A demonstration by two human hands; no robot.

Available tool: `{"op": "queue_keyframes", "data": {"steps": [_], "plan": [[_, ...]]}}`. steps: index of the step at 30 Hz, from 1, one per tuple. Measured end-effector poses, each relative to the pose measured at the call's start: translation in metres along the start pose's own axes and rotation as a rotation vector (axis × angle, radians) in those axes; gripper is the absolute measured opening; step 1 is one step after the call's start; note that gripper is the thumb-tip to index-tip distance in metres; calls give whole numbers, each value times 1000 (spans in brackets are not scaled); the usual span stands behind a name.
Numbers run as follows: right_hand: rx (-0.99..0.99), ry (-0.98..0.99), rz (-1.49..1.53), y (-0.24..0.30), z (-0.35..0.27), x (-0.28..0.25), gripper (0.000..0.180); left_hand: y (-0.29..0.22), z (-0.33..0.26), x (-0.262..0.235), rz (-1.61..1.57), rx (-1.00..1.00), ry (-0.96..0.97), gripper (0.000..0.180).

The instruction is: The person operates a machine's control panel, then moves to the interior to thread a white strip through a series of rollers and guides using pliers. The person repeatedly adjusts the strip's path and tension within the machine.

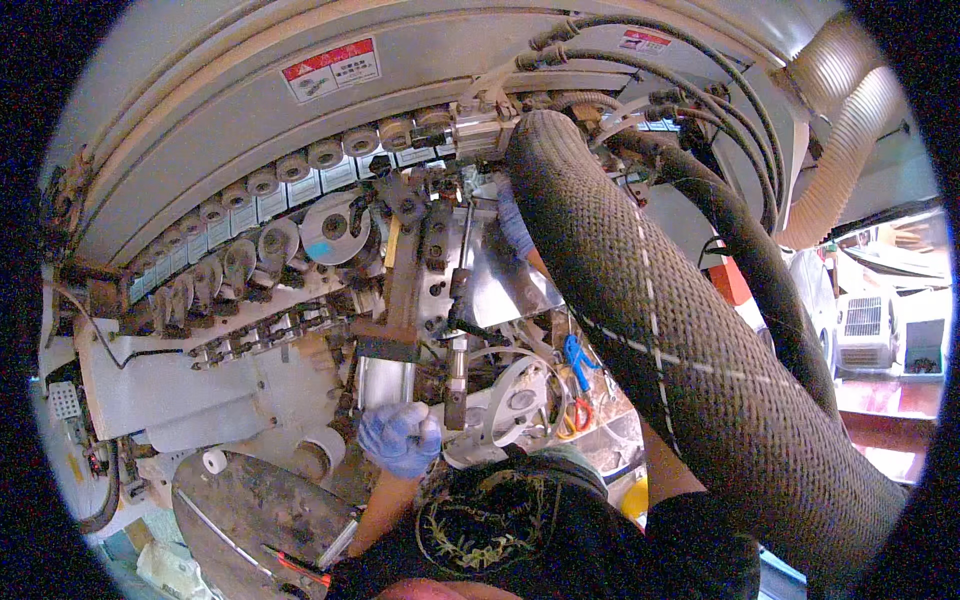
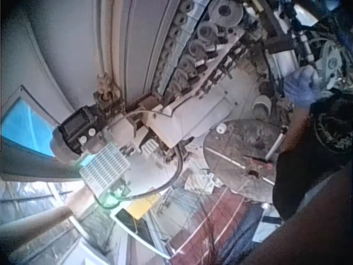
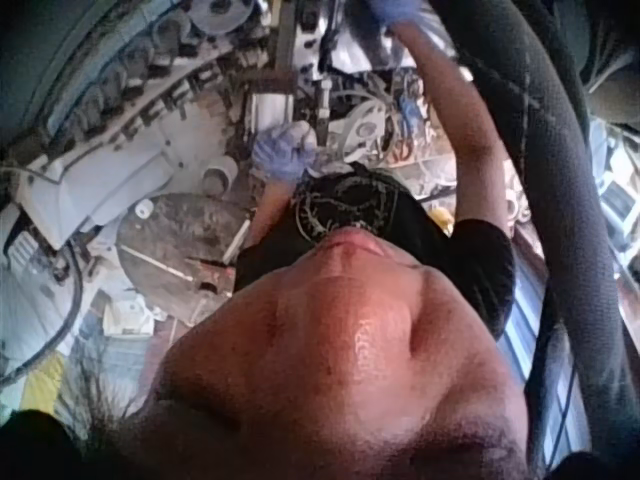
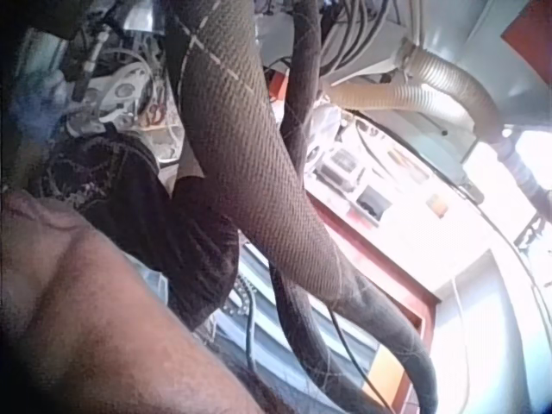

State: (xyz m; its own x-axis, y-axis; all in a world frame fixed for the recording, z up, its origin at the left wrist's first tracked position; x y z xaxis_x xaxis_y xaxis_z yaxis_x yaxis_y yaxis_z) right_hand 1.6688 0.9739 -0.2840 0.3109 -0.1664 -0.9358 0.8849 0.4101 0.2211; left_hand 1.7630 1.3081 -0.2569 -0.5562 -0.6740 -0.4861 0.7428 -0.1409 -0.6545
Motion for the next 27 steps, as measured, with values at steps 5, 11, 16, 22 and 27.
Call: {"op": "queue_keyframes", "data": {"steps": [5,11,16,22,27], "plan": [[68,53,-24,7,-1,-9,46,-2,5,0,-10,-9,-35,17],[53,-41,64,21,-8,-18,49,-2,3,2,37,-49,-34,14],[75,-74,162,19,-7,-10,48,-4,5,2,24,0,-96,14],[174,19,116,23,-9,-15,44,-4,10,3,-85,-20,-135,12],[118,-138,59,20,-24,-21,35,-11,13,1,-39,-40,-130,11]]}}
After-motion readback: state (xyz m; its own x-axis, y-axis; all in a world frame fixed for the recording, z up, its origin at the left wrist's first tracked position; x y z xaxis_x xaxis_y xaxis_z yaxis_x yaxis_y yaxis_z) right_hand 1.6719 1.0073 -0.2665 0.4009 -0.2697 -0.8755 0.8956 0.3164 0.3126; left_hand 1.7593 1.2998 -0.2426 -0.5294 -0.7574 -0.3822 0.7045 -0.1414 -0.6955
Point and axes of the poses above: each hand's wrist, its own z-axis towards the middle knuckle, its own x-axis out of the palm, y = z × x, the point moved 2 cm from there along z, towards the middle knuckle, and after that the axes turned 7 degrees about -z, right-handed, at the moved point
